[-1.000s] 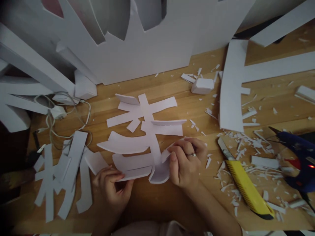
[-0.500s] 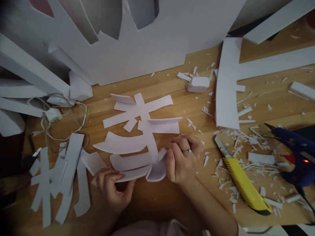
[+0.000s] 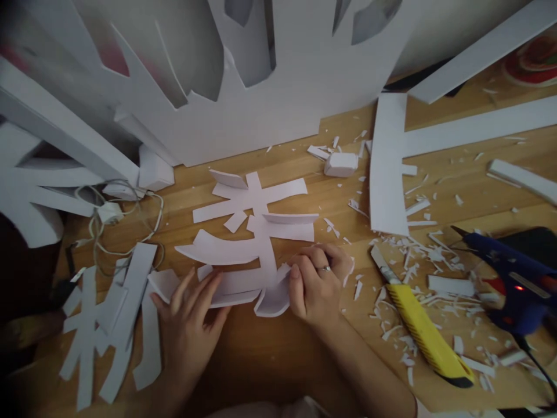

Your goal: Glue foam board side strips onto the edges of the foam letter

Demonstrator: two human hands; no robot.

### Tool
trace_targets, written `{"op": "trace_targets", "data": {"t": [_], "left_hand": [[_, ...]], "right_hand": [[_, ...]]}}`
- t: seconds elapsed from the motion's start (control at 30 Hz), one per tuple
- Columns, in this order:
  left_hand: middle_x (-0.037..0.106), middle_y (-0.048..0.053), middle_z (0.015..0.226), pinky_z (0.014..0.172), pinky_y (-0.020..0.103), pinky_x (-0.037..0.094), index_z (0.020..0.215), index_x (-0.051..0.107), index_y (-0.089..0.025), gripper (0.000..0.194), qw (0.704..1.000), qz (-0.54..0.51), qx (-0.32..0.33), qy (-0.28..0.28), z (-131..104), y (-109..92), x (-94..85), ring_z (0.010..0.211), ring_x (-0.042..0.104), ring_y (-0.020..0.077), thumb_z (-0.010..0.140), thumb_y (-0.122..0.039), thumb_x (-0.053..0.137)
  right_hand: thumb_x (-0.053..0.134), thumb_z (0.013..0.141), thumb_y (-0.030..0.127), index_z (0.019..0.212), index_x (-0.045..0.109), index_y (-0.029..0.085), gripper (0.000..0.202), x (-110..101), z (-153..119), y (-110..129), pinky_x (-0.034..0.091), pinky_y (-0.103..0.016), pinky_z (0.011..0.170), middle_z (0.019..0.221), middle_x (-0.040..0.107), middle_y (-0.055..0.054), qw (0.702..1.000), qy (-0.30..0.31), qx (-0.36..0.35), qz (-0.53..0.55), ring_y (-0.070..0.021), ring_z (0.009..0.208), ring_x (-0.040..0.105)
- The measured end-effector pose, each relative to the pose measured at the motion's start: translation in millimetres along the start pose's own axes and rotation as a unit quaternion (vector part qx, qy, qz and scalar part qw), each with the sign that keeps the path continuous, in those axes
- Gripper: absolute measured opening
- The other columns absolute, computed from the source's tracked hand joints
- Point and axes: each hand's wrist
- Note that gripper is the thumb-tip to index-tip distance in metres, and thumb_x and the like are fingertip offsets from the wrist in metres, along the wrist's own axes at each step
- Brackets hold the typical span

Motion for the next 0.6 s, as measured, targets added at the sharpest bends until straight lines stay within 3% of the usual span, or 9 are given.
{"op": "trace_targets", "data": {"t": [0.1,0.27,0.47,0.6], "left_hand": [[0.073,0.005,0.116,0.113,0.071,-0.005,0.122,0.059,-0.023,0.033,1.000,0.013,0.007,0.017,4,1,-4.7,0.120,0.055,0.0345,0.089,-0.022,0.060],[0.069,0.007,0.124,0.110,0.073,0.008,0.114,0.065,-0.024,0.026,0.998,0.057,-0.009,0.015,11,2,-6.9,0.125,0.052,0.0366,0.088,-0.027,0.063],[0.066,0.015,0.125,0.099,0.056,0.038,0.124,0.058,-0.015,0.034,0.996,0.072,0.061,0.002,23,3,1.9,0.109,0.062,0.0321,0.096,-0.033,0.050],[0.066,0.016,0.121,0.092,0.049,0.043,0.118,0.058,-0.013,0.034,0.995,0.075,0.067,-0.021,27,2,8.0,0.106,0.063,0.0313,0.095,-0.037,0.050]], "right_hand": [[0.046,0.089,0.012,0.089,0.057,0.026,0.018,2,0,-2,0.037,-0.049,0.089,0.087,0.066,-0.003,1.000,0.001,-0.011,0.013,-0.0247,0.092,0.055],[0.048,0.091,0.017,0.082,0.060,0.022,0.016,3,0,-5,0.036,-0.049,0.088,0.088,0.066,-0.005,1.000,-0.003,0.000,0.008,-0.0259,0.096,0.052],[0.049,0.092,0.021,0.081,0.061,0.021,0.017,2,4,-9,0.033,-0.051,0.091,0.091,0.068,-0.006,1.000,-0.023,0.003,0.001,-0.0288,0.102,0.049],[0.049,0.093,0.020,0.086,0.062,0.022,0.015,2,4,-13,0.030,-0.052,0.095,0.100,0.070,-0.004,0.999,-0.041,0.015,-0.002,-0.0294,0.109,0.047]]}}
Point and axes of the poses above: each hand's wrist, its own z-axis towards the middle knuckle, its own x-axis out of the palm, y = z × x
